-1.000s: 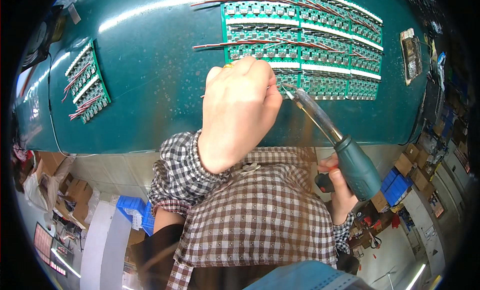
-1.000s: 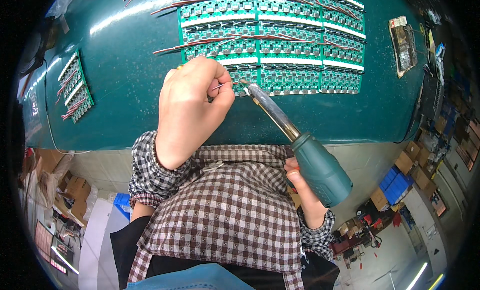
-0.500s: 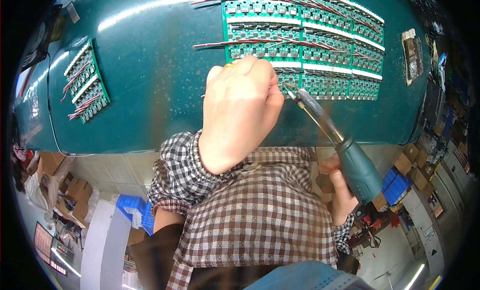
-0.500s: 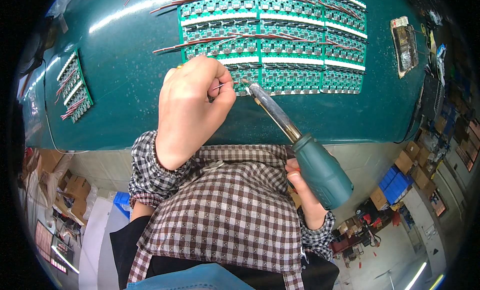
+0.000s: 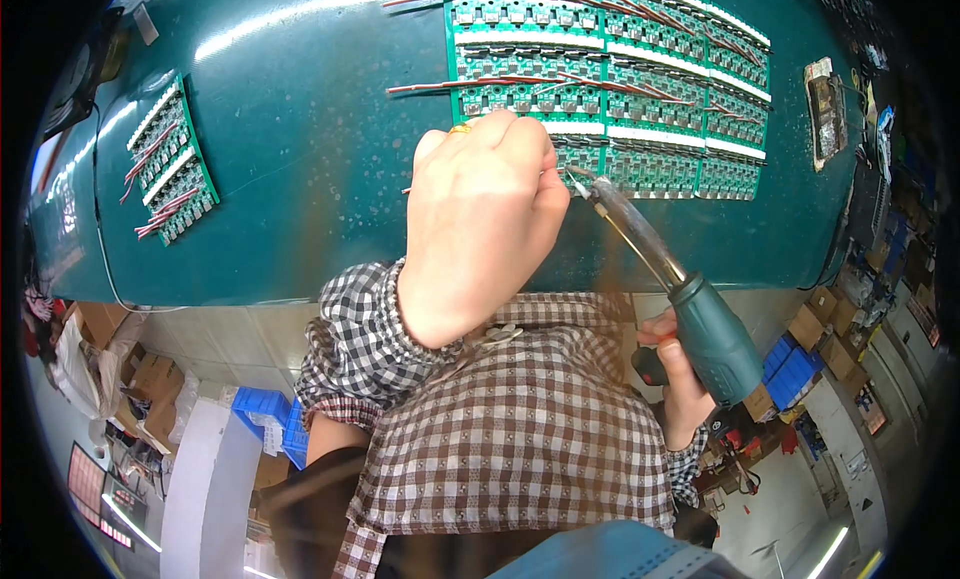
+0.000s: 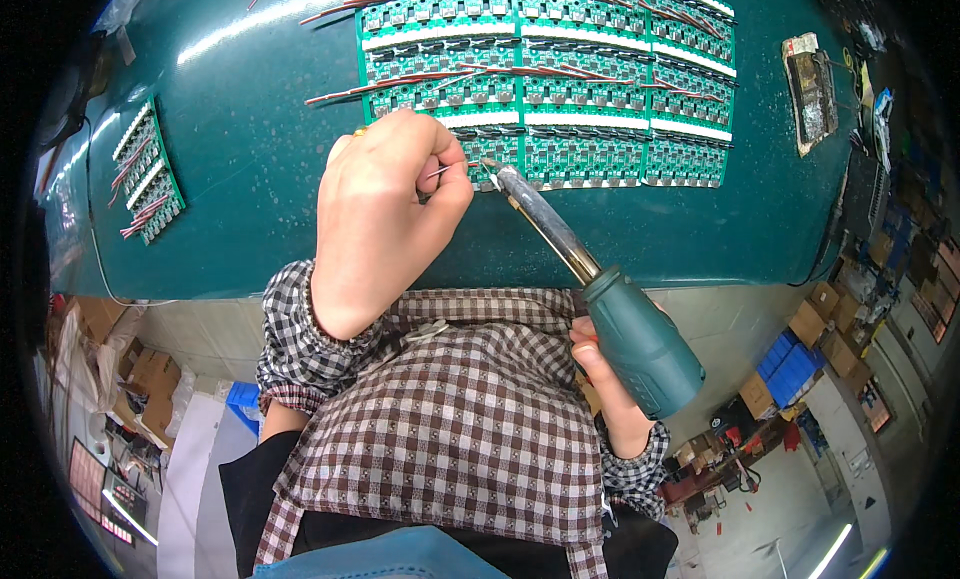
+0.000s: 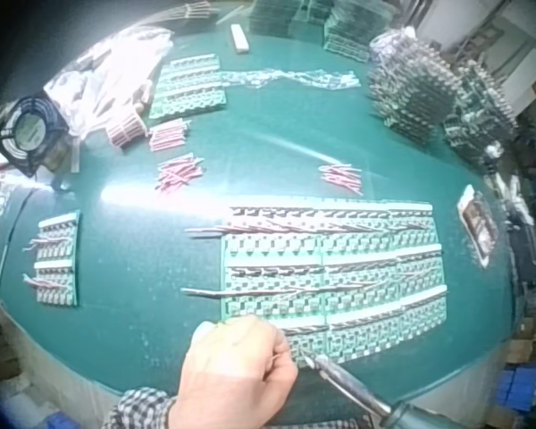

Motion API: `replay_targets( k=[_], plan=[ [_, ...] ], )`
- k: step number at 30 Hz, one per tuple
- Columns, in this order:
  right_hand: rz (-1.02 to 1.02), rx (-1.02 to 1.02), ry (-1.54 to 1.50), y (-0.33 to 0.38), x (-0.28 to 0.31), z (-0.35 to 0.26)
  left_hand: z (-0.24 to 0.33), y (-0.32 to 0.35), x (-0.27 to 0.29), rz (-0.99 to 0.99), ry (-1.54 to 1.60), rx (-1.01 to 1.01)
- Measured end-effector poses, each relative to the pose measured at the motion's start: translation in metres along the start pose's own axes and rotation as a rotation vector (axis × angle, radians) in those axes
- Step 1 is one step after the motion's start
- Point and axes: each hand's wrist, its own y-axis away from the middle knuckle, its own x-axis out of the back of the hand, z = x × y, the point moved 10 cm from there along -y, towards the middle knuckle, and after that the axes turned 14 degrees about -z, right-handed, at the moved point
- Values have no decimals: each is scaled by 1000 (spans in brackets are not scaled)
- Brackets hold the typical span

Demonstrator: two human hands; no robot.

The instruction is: The person uses a soldering iron to attach wires to a green circuit board. They hold the board steady with one hand while applying the soldering iron with the other, working on multiple connection points across the board's surface.

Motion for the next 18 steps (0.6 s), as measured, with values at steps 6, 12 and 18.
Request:
replay_targets(
  k=[6, 12, 18],
  plan=[
    [1, -16, 13, 1, 0, 3, -2, 1, -1, 11, -20, 2],
    [18, 24, 2, 1, -1, -4, -2, 1, -2, 4, -24, -1],
    [-1, -12, 32, 4, 0, -2, -2, 1, -1, 0, -43, 12]
  ],
)
